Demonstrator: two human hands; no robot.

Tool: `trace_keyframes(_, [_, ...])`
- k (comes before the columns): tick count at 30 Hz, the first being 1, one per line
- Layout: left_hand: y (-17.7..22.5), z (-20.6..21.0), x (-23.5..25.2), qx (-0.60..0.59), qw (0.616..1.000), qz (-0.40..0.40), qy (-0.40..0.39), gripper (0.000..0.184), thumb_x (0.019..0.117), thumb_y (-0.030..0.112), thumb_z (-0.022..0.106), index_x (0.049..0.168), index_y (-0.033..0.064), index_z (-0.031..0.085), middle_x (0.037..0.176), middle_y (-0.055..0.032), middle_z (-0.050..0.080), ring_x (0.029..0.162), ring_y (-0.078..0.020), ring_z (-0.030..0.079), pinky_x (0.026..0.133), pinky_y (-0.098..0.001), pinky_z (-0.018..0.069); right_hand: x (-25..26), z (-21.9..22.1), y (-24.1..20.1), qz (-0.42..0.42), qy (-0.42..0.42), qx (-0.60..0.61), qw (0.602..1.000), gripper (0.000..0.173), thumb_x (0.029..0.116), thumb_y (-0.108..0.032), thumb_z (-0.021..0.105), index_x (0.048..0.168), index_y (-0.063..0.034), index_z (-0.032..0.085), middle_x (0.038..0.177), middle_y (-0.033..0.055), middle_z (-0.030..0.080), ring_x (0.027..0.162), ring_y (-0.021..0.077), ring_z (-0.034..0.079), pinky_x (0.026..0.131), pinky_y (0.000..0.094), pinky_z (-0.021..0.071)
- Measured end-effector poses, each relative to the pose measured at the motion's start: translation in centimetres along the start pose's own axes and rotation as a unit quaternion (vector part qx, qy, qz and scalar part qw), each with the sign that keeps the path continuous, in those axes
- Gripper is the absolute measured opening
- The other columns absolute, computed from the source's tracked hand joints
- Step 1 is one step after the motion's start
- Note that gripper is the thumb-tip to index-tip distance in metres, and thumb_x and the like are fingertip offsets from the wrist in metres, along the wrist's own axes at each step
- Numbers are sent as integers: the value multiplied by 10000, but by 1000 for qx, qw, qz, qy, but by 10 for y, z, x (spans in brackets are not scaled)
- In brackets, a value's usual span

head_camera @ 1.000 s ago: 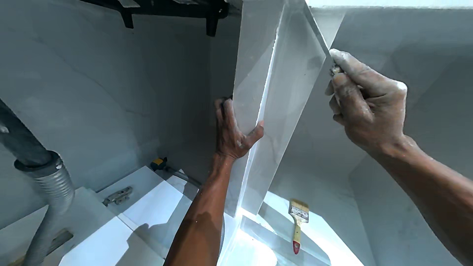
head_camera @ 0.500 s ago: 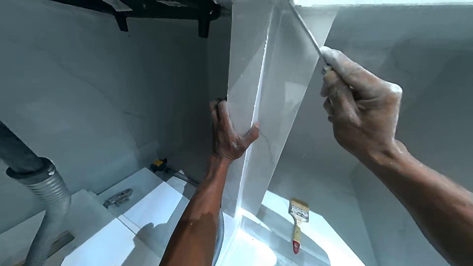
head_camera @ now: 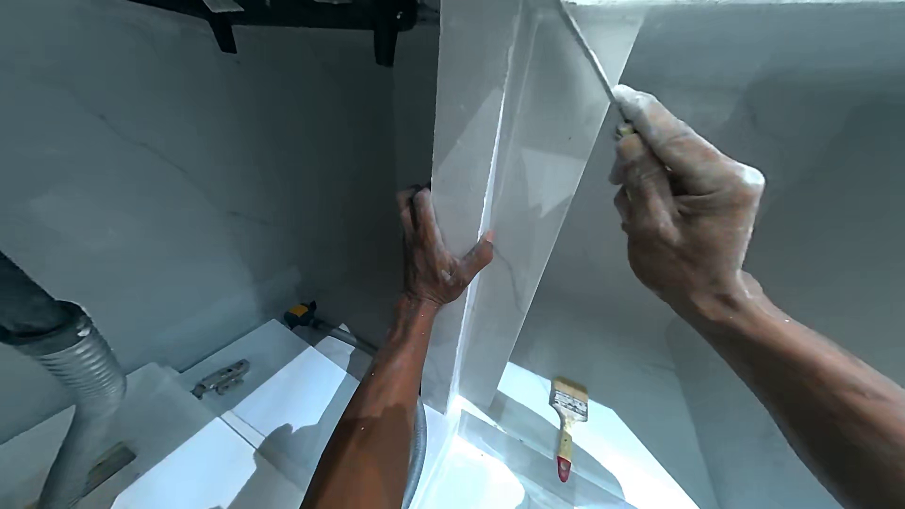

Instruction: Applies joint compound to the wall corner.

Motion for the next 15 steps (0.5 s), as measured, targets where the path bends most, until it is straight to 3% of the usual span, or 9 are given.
trace_keyframes(5, [1, 1, 0, -11, 1000, 15, 9, 994, 809, 757, 548, 1344, -78, 488, 1343, -273, 480, 1251, -275, 500, 1060, -331, 413, 2, 1, 1, 10, -7, 5, 1000, 385, 1076, -98, 507, 1451, -65, 587, 903, 71, 621, 665, 73, 540, 578, 203, 455])
trace_keyframes(15, [-2, 1, -1, 1, 1000, -11, -2, 1025, 783, 744, 580, 1387, -76, 466, 1397, -305, 472, 1301, -320, 491, 1090, -398, 406, -1, -3, -7, 6, -19, 20, 1000, 391, 1080, -107, 500, 1462, -71, 574, 915, 63, 638, 625, 58, 541, 535, 196, 467])
Point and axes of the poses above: each hand's wrist, its own x-axis towards the middle knuckle, its own z-axis out of the palm, y = z × x, the point moved 8 cm from there along x, towards the middle knuckle
